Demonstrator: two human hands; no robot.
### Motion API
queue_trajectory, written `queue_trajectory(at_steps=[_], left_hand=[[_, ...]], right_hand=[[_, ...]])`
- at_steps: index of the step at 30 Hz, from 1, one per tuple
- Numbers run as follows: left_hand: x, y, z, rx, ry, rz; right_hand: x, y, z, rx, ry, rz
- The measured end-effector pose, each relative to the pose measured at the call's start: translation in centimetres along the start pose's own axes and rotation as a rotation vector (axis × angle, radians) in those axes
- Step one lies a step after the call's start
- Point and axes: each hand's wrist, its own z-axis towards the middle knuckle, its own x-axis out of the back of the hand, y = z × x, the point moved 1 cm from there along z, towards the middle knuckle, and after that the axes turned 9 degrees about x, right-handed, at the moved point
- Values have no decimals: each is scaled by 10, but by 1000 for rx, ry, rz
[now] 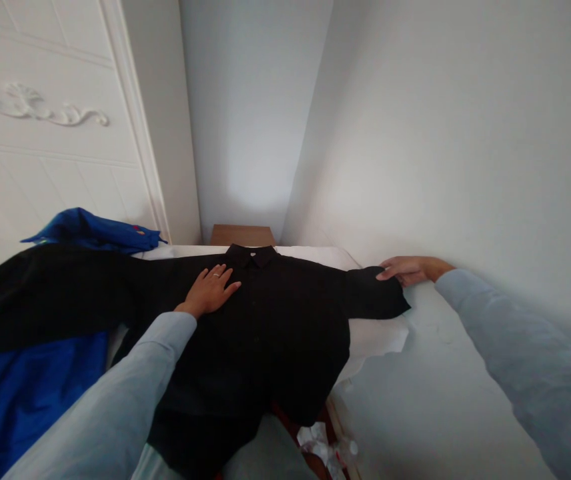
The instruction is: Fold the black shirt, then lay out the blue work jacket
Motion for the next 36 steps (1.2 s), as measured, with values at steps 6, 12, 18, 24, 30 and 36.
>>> queue_trajectory(at_steps=[6, 12, 18, 24, 30, 36], left_hand=[[1, 1, -1, -8, 20, -19], [-1, -1, 1, -11, 15, 13], [-1, -1, 1, -5, 10, 22], [2, 0, 0, 3, -9, 18], [2, -1, -1, 1, 20, -3], [3, 1, -2, -4, 18, 2]], right_hand=[[-16, 39, 6, -57, 58, -132], [-23, 46, 8, 17, 251, -50], [-18, 9, 0, 117, 287, 55], [-30, -61, 1, 242, 335, 41], [-93, -129, 4, 498, 72, 238], [-126, -134, 23, 444, -61, 67]])
